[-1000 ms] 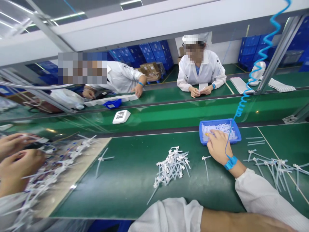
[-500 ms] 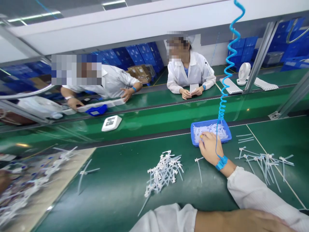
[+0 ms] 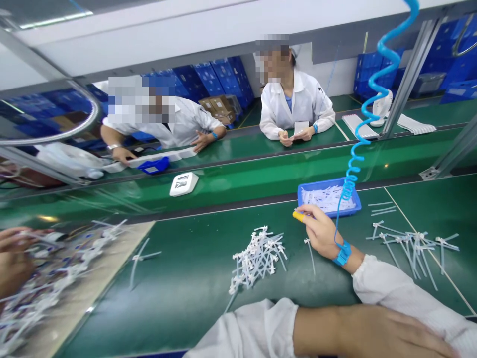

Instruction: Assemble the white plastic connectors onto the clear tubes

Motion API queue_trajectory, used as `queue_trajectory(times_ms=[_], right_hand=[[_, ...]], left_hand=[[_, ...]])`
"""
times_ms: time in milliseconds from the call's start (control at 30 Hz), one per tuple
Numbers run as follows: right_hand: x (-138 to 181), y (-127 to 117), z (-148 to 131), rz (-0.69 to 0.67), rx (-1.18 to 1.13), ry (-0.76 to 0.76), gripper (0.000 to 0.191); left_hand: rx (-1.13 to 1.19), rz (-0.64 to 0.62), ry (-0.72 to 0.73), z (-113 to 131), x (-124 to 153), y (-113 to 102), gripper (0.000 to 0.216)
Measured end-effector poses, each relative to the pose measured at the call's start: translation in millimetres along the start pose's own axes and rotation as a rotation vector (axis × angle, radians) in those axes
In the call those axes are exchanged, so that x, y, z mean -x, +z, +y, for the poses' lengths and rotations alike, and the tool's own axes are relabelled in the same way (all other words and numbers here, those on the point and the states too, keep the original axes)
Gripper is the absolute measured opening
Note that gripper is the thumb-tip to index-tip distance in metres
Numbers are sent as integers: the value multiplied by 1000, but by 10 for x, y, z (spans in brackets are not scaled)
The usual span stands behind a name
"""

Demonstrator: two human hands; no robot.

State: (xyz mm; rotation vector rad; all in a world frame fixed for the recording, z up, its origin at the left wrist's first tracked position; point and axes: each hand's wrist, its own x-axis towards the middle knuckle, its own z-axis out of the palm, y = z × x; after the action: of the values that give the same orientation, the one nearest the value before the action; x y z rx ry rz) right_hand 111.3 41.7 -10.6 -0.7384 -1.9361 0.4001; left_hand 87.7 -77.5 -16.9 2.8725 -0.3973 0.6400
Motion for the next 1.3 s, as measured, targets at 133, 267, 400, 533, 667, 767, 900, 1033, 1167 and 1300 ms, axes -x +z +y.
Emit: queue_trajectory(times_ms=[133, 267, 400, 533, 667, 767, 900, 1033, 1167, 1300], right_hand=[[156, -65, 97, -148, -16, 25, 53], [328, -278, 209, -201, -54, 73, 46], [402, -458, 276, -301, -107, 84, 42], [383, -488, 321, -359, -110, 149, 43], [362, -421, 386, -420, -80, 192, 41], [346, -391, 433, -413, -44, 212, 35], [304, -430, 503, -408, 32, 253, 27], [298, -521, 532, -442, 58, 286, 25], [293, -631, 452, -500, 37, 303, 29], [246, -733, 347, -495, 32, 358, 30]], left_hand=[[-67, 107, 14, -78, 292, -50, 31], [-124, 282, -388, 82, 823, -242, 29], [-133, 485, -1006, 137, 1220, -525, 32], [-165, 507, -1374, -36, 1407, -598, 37], [-258, 240, -1372, -261, 1456, -574, 21], [-252, 146, -1318, -461, 1405, -571, 10], [-187, 184, -1290, -713, 1362, -535, 10], [-143, 270, -1323, -767, 1428, -481, 7], [-65, 324, -1337, -682, 1474, -497, 13], [0, 330, -1315, -615, 1423, -545, 14]])
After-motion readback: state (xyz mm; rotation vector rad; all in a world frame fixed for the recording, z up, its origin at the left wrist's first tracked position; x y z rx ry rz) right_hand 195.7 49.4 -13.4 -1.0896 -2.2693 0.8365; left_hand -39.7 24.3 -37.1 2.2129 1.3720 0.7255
